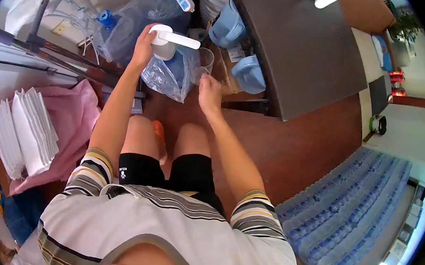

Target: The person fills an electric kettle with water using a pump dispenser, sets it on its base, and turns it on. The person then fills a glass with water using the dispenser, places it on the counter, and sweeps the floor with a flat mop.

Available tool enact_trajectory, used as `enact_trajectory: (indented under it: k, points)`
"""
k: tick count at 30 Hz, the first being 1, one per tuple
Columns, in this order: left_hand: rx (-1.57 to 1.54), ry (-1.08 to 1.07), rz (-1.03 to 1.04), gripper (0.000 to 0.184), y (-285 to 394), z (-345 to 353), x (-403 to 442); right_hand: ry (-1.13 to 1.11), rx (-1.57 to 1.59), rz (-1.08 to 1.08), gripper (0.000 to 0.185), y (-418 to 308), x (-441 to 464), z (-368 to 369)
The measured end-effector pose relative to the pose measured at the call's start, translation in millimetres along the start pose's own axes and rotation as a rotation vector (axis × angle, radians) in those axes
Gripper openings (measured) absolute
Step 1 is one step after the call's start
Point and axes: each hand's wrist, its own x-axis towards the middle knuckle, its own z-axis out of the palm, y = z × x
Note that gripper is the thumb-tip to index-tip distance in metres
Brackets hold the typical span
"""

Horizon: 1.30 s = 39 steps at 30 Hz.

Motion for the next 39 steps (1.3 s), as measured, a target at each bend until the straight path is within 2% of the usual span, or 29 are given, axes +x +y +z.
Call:
enact_trajectory:
  k: [1, 2, 5, 6, 10, 12, 15, 16, 20, 25, 31, 34, 36, 39]
  points:
    - [-0.021, 0.016, -0.001, 0.032, 2, 2, 1, -0.031, -0.018, -0.070, 0.038, -2, 1, 0]
    - [-0.017, 0.047, 0.002, 0.031, 6, 4, 1, -0.023, -0.042, 0.002, 0.038, -5, 3, 0]
    - [-0.085, 0.018, 0.131, 0.034, -8, 4, 10, -0.012, 0.025, 0.002, 0.038, -9, 13, 4]
    - [-0.089, 0.017, 0.154, 0.034, -8, 5, 11, -0.020, -0.078, -0.156, 0.037, -12, 13, 5]
    - [-0.091, 0.096, 0.211, 0.031, -12, 12, 12, -0.036, -0.075, -0.200, 0.035, -3, 26, 9]
    - [-0.073, 0.143, 0.204, 0.028, -16, 11, 16, -0.021, 0.173, -0.026, 0.026, -8, 23, 16]
    - [-0.122, 0.126, 0.205, 0.028, -24, 9, 22, -0.002, 0.217, 0.033, 0.027, -12, 18, 16]
    - [-0.054, 0.095, 0.278, 0.031, -26, 5, 25, -0.001, 0.220, 0.030, 0.027, -12, 18, 15]
    - [-0.093, 0.077, 0.303, 0.033, -26, 4, 24, 0.012, 0.190, 0.000, 0.031, -11, 29, 15]
    - [-0.198, 0.062, 0.199, 0.032, -17, 7, 13, 0.005, 0.042, -0.087, 0.033, 3, 41, 14]
    - [-0.103, -0.005, 0.179, 0.033, -20, 1, 24, -0.030, 0.054, -0.078, 0.037, -4, 40, 5]
    - [-0.199, 0.000, 0.226, 0.032, -27, 6, 21, -0.013, -0.016, -0.072, 0.035, -13, 37, 2]
    - [-0.277, 0.027, 0.218, 0.031, -24, 6, 20, -0.103, 0.199, 0.013, 0.033, -13, 36, 0]
    - [-0.189, -0.024, 0.282, 0.031, -20, -1, 21, -0.115, 0.173, -0.030, 0.033, -12, 36, 1]
